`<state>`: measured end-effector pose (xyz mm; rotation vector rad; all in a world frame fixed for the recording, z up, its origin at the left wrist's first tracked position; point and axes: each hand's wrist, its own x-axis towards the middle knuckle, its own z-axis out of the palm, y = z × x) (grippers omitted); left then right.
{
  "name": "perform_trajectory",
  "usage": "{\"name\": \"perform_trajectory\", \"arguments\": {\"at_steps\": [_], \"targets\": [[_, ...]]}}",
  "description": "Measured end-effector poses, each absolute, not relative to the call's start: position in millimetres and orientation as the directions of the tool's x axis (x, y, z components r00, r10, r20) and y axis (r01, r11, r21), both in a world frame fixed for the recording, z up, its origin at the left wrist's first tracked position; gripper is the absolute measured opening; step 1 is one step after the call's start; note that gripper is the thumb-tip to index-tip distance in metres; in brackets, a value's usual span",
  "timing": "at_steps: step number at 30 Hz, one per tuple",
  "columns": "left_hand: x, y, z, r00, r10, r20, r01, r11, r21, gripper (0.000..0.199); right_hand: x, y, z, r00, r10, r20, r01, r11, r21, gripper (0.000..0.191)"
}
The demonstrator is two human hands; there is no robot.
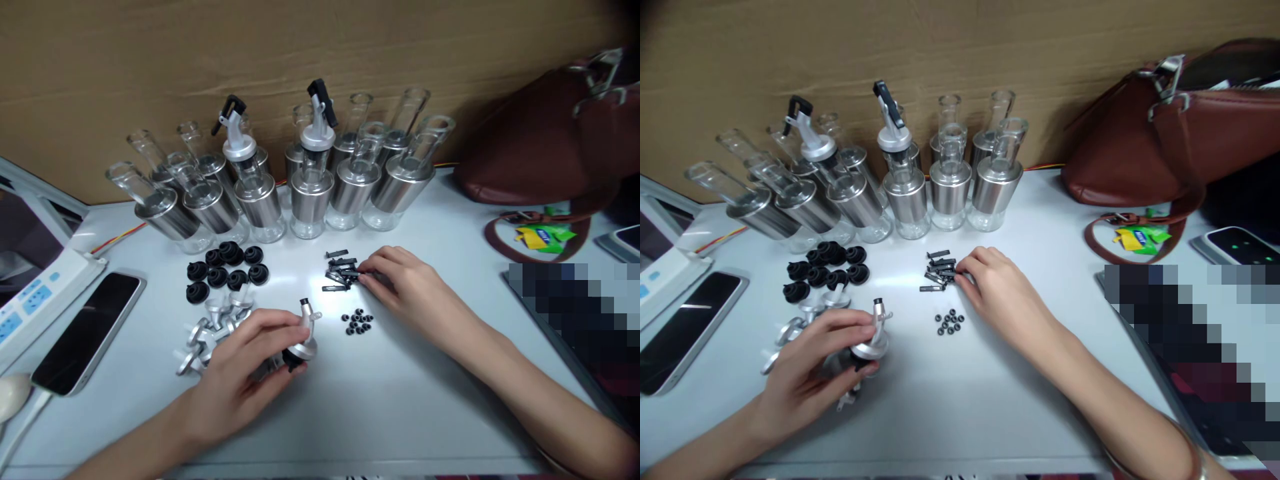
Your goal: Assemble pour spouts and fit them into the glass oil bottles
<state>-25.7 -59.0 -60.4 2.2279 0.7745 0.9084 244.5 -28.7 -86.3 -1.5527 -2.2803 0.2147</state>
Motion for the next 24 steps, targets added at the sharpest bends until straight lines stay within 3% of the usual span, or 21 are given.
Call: {"name": "perform_trajectory", "arguments": {"at_steps": [4, 8, 12, 16, 24], "targets": [[-27.4, -59.6, -62.9, 0.617, 0.683, 0.391, 0.282, -0.656, 0.7, 0.034, 242.9, -29.4, -84.8, -0.304, 0.927, 0.221, 0.85, 0.368, -0.376, 0.012], [-28.6, -60.5, -65.2, 0.602, 0.686, 0.408, 0.352, -0.687, 0.636, 0.031, 239.4, -35.3, -73.6, -0.226, 0.942, 0.246, 0.802, 0.323, -0.502, 0.009], [-29.1, -60.6, -66.1, 0.601, 0.689, 0.405, 0.391, -0.695, 0.603, 0.028, 229.5, -48.4, -58.7, -0.233, 0.905, 0.356, 0.68, 0.413, -0.606, 0.009], [-29.5, -60.5, -66.1, 0.657, 0.65, 0.383, 0.356, -0.714, 0.603, 0.024, 217.6, -60.0, -53.2, -0.345, 0.843, 0.413, 0.582, 0.537, -0.61, 0.01], [-27.1, -58.6, -63.4, 0.714, 0.59, 0.377, 0.293, -0.741, 0.604, 0.028, 210.4, -65.5, -59.5, -0.455, 0.774, 0.441, 0.531, 0.633, -0.563, 0.007]]}}
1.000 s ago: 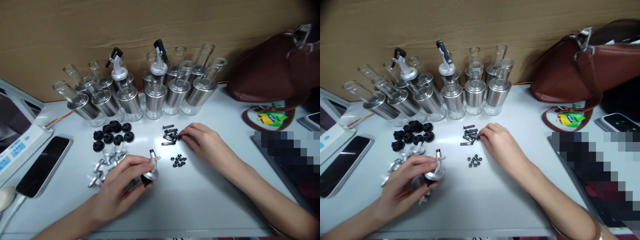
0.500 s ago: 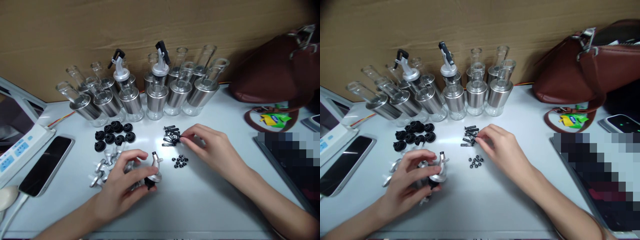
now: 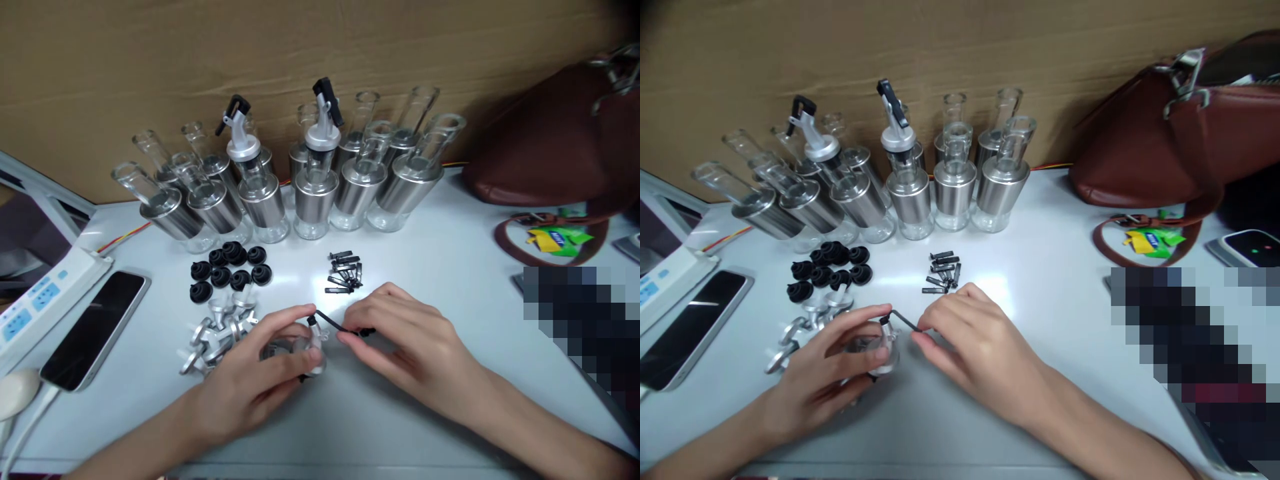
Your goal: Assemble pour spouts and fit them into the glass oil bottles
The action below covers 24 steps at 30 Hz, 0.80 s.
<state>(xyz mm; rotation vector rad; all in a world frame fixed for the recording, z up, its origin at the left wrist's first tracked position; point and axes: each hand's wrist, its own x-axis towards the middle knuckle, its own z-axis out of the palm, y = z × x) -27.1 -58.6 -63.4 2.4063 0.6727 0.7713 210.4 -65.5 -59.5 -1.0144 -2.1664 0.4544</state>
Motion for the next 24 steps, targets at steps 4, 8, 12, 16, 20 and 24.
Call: {"name": "perform_trajectory", "arguments": {"at_steps": [4, 8, 12, 16, 20, 24], "targets": [[-27.6, -58.9, -64.2, 0.711, 0.602, 0.363, 0.295, -0.724, 0.623, 0.026, 209.8, -66.0, -57.3, -0.433, 0.765, 0.476, 0.519, 0.644, -0.563, 0.007], [-27.6, -60.3, -64.6, 0.713, 0.594, 0.372, 0.261, -0.718, 0.645, 0.025, 208.7, -66.8, -55.0, -0.376, 0.779, 0.502, 0.513, 0.626, -0.587, 0.009], [-27.3, -60.4, -64.2, 0.717, 0.588, 0.374, 0.242, -0.713, 0.658, 0.024, 207.4, -68.4, -55.3, -0.394, 0.756, 0.523, 0.468, 0.655, -0.593, 0.01], [-27.6, -60.1, -61.8, 0.715, 0.589, 0.376, 0.254, -0.721, 0.645, 0.024, 206.8, -69.3, -55.6, -0.418, 0.74, 0.528, 0.447, 0.673, -0.59, 0.009], [-27.1, -60.4, -59.2, 0.721, 0.588, 0.367, 0.267, -0.724, 0.636, 0.024, 206.8, -69.5, -56.0, -0.451, 0.712, 0.539, 0.439, 0.702, -0.56, 0.008], [-24.9, -60.3, -59.7, 0.72, 0.588, 0.369, 0.25, -0.716, 0.652, 0.027, 206.5, -69.7, -57.0, -0.478, 0.693, 0.539, 0.429, 0.72, -0.545, 0.008]]}}
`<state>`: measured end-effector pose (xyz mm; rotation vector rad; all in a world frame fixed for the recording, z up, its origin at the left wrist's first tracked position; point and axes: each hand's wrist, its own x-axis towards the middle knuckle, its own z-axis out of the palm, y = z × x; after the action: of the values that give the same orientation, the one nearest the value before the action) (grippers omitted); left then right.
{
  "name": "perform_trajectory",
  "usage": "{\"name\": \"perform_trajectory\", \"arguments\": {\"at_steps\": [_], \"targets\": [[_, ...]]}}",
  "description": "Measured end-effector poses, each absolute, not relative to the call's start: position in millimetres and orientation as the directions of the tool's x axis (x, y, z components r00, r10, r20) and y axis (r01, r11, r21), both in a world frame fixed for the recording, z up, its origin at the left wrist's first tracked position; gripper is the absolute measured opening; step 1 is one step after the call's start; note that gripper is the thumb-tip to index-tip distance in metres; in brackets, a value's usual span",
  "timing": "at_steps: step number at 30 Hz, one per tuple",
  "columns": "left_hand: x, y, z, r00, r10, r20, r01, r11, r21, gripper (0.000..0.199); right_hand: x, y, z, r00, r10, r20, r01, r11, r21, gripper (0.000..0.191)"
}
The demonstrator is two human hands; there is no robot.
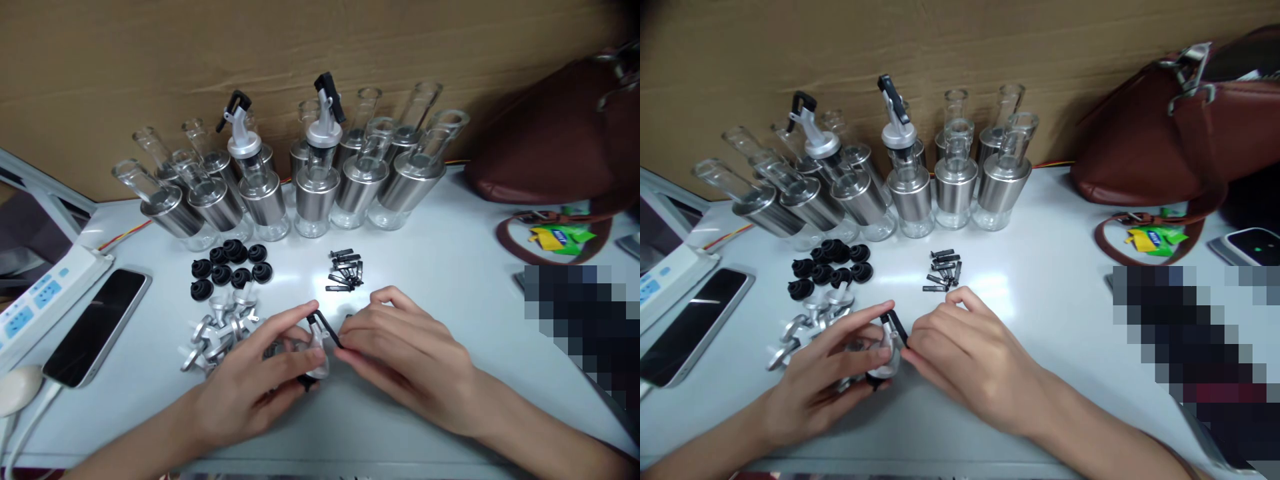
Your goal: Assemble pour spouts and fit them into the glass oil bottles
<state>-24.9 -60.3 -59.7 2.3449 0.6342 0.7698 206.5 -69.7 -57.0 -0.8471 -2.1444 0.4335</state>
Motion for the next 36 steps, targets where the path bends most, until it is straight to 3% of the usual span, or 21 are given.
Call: {"name": "perform_trajectory", "arguments": {"at_steps": [4, 8, 11, 14, 17, 29, 36], "targets": [[-23.7, -61.1, -61.3, 0.714, 0.588, 0.38, 0.204, -0.694, 0.69, 0.026, 205.7, -68.6, -57.7, -0.491, 0.703, 0.514, 0.435, 0.709, -0.555, 0.001], [-25.5, -62.7, -63.8, 0.723, 0.577, 0.381, 0.201, -0.702, 0.683, 0.024, 204.9, -68.9, -58.5, -0.506, 0.7, 0.504, 0.421, 0.71, -0.564, 0.014], [-27.7, -63.3, -66.3, 0.728, 0.565, 0.388, 0.208, -0.722, 0.66, 0.023, 205.2, -70.1, -57.1, -0.497, 0.743, 0.449, 0.34, 0.643, -0.687, 0.013], [-28.9, -63.5, -67.2, 0.739, 0.548, 0.391, 0.214, -0.742, 0.636, 0.022, 206.3, -70.6, -54.8, -0.475, 0.827, 0.299, 0.252, 0.454, -0.855, 0.013], [-29.0, -64.1, -66.8, 0.741, 0.544, 0.395, 0.209, -0.745, 0.633, 0.023, 206.8, -70.6, -54.2, -0.466, 0.868, 0.17, 0.215, 0.298, -0.93, 0.017], [-28.0, -63.7, -64.9, 0.706, 0.556, 0.438, 0.189, -0.745, 0.64, 0.026, 204.0, -69.9, -54.3, -0.509, 0.86, 0.045, -0.016, 0.043, -0.999, 0.024], [-27.8, -63.9, -63.5, 0.686, 0.565, 0.459, 0.196, -0.751, 0.631, 0.024, 203.6, -71.6, -54.5, -0.516, 0.853, 0.079, -0.064, 0.053, -0.997, 0.034]]}}
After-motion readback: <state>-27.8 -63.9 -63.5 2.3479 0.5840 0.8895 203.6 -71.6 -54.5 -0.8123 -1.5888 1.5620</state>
